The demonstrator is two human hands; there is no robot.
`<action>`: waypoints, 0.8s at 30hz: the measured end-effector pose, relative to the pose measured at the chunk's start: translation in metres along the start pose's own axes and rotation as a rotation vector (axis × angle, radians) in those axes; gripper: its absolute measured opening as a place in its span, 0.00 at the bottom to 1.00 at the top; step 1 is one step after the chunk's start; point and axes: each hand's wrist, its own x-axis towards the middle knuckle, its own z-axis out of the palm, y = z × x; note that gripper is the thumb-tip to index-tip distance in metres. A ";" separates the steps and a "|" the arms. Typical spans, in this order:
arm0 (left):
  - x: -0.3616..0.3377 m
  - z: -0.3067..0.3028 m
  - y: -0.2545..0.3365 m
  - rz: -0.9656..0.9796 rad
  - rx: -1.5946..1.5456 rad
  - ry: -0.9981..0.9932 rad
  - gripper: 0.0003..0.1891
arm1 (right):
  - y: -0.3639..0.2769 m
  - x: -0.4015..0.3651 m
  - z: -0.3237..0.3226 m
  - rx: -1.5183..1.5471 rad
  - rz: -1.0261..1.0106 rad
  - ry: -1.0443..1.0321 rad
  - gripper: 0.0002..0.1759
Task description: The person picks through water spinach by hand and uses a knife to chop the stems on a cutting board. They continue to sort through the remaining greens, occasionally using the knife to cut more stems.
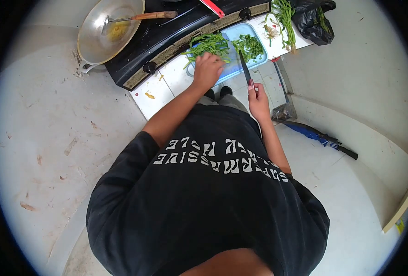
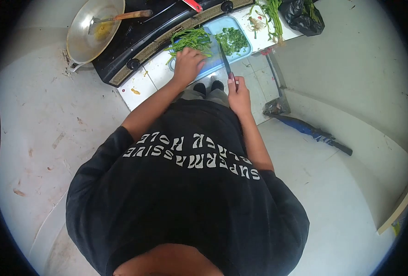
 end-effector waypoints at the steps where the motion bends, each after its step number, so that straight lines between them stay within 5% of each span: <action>1: 0.001 0.007 -0.001 0.025 0.038 -0.015 0.09 | -0.004 -0.002 0.001 -0.075 0.003 0.018 0.19; 11: 0.011 0.028 -0.010 -0.064 -0.198 0.207 0.11 | 0.001 0.004 0.026 -0.175 -0.092 0.034 0.16; 24: 0.006 0.033 -0.007 -0.020 -0.200 0.105 0.08 | -0.004 -0.007 0.032 -0.314 -0.088 0.102 0.20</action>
